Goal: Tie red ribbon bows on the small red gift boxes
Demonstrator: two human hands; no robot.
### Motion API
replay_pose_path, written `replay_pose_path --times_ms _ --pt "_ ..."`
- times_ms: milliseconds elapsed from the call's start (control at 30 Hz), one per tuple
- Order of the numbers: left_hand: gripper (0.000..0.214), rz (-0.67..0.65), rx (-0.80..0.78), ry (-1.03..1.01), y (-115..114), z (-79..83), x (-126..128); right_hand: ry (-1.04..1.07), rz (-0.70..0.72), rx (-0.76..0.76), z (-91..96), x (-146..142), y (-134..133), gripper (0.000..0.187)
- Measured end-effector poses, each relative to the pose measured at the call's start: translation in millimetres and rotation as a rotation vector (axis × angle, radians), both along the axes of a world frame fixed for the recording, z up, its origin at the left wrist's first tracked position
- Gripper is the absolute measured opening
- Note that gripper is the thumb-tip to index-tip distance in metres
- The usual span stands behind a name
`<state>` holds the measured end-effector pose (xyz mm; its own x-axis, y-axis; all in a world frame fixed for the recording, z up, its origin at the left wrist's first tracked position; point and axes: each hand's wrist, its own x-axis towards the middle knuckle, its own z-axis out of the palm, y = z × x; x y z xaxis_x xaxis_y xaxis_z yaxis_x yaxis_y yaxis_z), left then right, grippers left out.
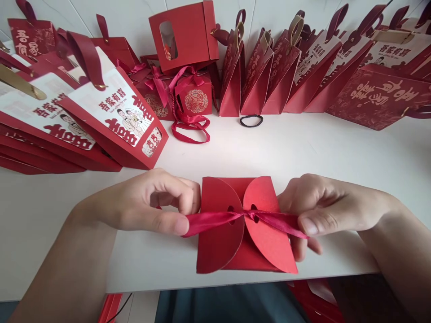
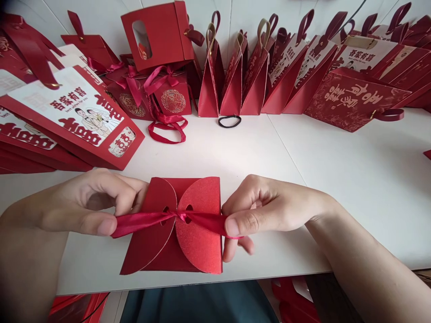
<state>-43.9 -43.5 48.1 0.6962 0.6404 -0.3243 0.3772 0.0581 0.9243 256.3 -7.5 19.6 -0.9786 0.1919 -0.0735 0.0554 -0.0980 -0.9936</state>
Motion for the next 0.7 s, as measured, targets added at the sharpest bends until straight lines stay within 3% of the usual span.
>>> replay_pose_path --times_ms 267,500,700 --pt "0.022 -0.060 -0.290 -0.066 -1.0 -2.3 0.7 -0.090 0.002 -0.192 3.8 -1.1 -5.2 0.037" --pt "0.022 -0.026 -0.371 -0.063 -1.4 -5.8 4.3 -0.070 -0.010 -0.017 5.1 -2.2 -1.6 0.035" --pt "0.011 -0.028 -0.367 -0.115 4.1 -16.2 7.8 -0.105 0.032 -0.012 1.1 -0.1 1.0 0.038"
